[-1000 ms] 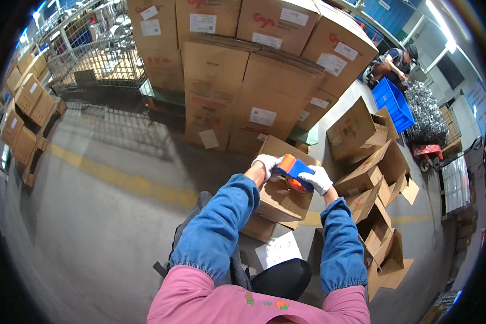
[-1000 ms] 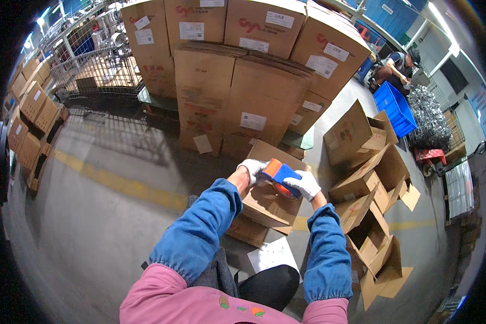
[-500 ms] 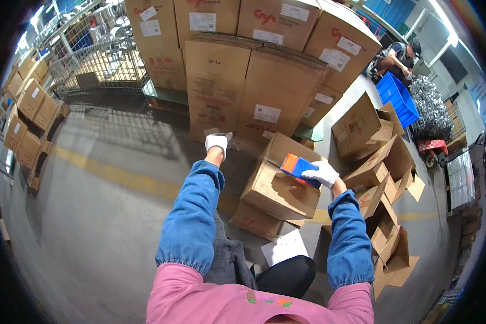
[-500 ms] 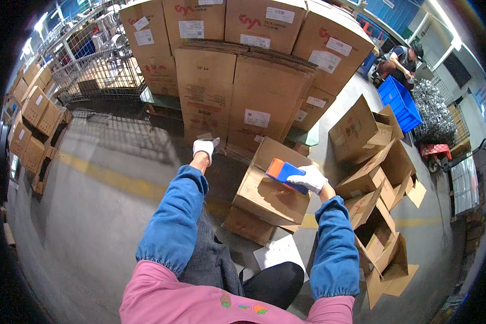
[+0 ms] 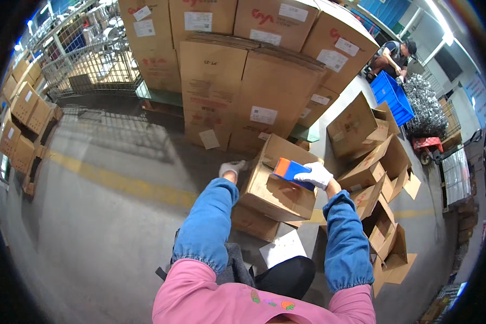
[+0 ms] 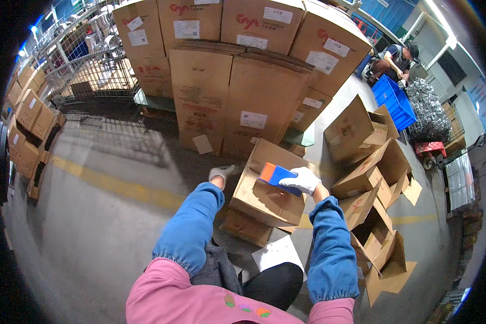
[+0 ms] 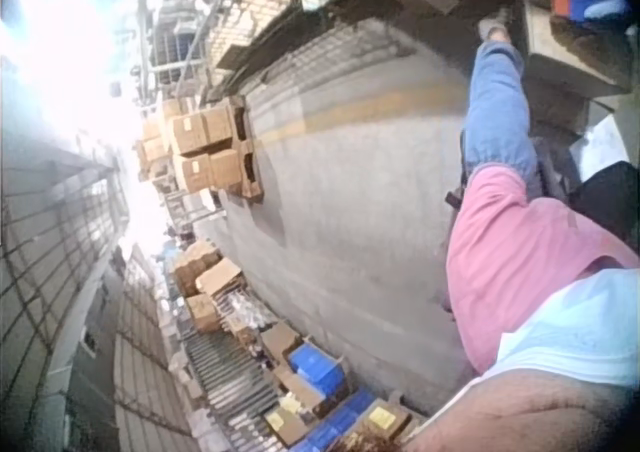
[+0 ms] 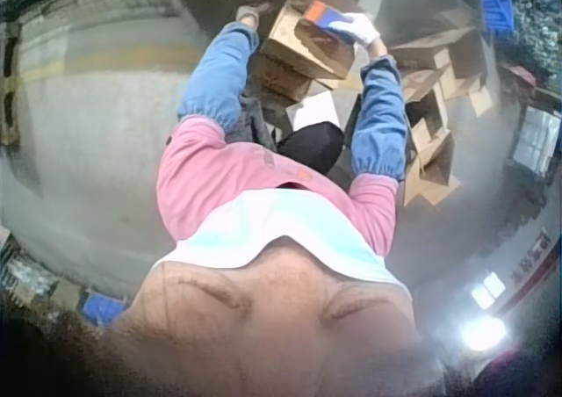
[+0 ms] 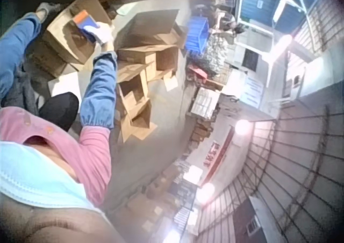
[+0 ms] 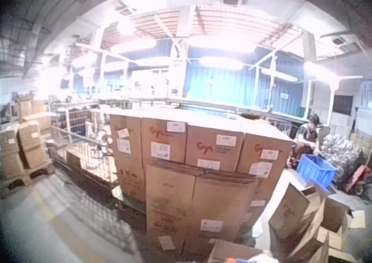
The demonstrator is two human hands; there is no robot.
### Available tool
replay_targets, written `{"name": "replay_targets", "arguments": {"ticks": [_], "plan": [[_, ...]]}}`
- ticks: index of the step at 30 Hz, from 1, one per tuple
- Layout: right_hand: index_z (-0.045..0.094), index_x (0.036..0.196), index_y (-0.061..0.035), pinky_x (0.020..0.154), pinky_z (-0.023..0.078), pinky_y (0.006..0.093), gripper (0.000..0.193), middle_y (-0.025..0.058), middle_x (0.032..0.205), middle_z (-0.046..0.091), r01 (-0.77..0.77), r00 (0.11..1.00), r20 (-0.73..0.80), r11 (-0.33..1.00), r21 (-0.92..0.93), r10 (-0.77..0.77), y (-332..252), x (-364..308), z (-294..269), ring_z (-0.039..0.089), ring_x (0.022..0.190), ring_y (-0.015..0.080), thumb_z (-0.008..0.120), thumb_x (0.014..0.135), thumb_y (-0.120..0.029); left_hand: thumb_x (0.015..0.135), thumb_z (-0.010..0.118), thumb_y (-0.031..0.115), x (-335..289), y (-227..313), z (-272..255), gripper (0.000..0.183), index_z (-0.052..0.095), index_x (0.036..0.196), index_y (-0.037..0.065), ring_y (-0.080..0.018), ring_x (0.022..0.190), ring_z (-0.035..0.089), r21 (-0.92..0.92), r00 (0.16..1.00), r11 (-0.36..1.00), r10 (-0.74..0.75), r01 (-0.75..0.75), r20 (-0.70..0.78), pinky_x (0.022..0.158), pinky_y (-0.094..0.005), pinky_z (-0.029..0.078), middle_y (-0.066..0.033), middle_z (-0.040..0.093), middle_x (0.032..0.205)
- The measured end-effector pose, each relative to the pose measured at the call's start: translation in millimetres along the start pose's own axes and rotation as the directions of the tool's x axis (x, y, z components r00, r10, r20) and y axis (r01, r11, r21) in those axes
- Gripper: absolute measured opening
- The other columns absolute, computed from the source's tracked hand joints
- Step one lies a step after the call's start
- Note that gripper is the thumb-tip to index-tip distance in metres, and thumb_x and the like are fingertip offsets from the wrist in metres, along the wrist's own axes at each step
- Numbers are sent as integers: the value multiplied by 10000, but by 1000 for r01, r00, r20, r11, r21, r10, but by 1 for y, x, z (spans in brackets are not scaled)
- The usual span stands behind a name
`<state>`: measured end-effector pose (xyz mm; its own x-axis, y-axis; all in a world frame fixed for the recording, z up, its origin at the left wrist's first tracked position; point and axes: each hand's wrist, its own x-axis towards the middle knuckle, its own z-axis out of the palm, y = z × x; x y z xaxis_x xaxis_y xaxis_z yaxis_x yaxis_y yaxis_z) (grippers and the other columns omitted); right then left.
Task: The person assembles and seals cardboard boxes using a tape dispenser.
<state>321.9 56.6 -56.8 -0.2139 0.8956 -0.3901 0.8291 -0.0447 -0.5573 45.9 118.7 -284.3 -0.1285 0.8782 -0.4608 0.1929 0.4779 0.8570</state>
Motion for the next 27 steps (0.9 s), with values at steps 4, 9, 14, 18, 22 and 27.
{"name": "replay_targets", "arguments": {"ticks": [4, 9, 14, 18, 22, 27], "plan": [[682, 887, -46, 716, 468, 327, 495, 111, 823, 662, -33, 999, 20, 999, 25, 33, 13, 9, 9, 600, 749, 212, 686, 702, -506, 749, 601, 604, -28, 33, 30, 827, 389, 1325, 49, -325, 1264, 369, 397, 937, 858, -349, 325, -13, 1002, -442, 346, -118, 356, 1389], [684, 915, -37, 722, 470, 324, 517, 118, 838, 667, 76, 994, -78, 997, -2, -76, -2, -1, 8, 608, 765, 213, 691, 701, -508, 757, 506, 653, -35, 40, -27, 904, 320, 1350, -4, -387, 1269, 347, 693, 973, 683, -146, 230, -178, 992, -455, 372, -213, 311, 1397], [687, 902, -32, 727, 469, 332, 517, 118, 864, 672, 7, 999, 36, 1000, 17, -8, -18, 5, 7, 609, 774, 212, 685, 703, -509, 881, 206, 631, -40, 108, 5, 842, 545, 1128, -100, -380, 1194, 456, 272, 996, 960, -76, 63, 38, 984, -419, 354, -282, 521, 1196], [676, 816, -28, 627, 450, 306, 507, 93, 731, 639, 1, 999, 41, 999, 46, -2, -10, -5, -13, 555, 660, 160, 695, 685, -517, 894, 152, 615, -72, 128, 46, 823, 592, 1091, -52, -402, 1155, 477, 461, 997, 887, -51, 16, 62, 968, -441, 373, -287, 535, 1152], [658, 782, 2, 579, 434, 317, 566, 89, 698, 628, 22, 992, 123, 995, -101, -9, -12, -7, -38, 547, 633, 163, 694, 674, -553, 898, 152, 614, -71, 130, 38, 832, 601, 1052, -69, -404, 1147, 477, 487, 999, 874, -28, 8, 34, 951, -435, 382, -296, 544, 1120], [682, 898, -11, 644, 465, 336, 627, 113, 820, 671, -111, 973, 179, 975, -194, 147, 27, -49, -84, 619, 728, 221, 716, 622, -574, 910, 157, 586, -71, 131, 39, 795, 581, 1109, -56, -378, 1151, 492, 558, 1000, 830, -14, 8, 6, 949, -414, 392, -283, 540, 1154]]}}
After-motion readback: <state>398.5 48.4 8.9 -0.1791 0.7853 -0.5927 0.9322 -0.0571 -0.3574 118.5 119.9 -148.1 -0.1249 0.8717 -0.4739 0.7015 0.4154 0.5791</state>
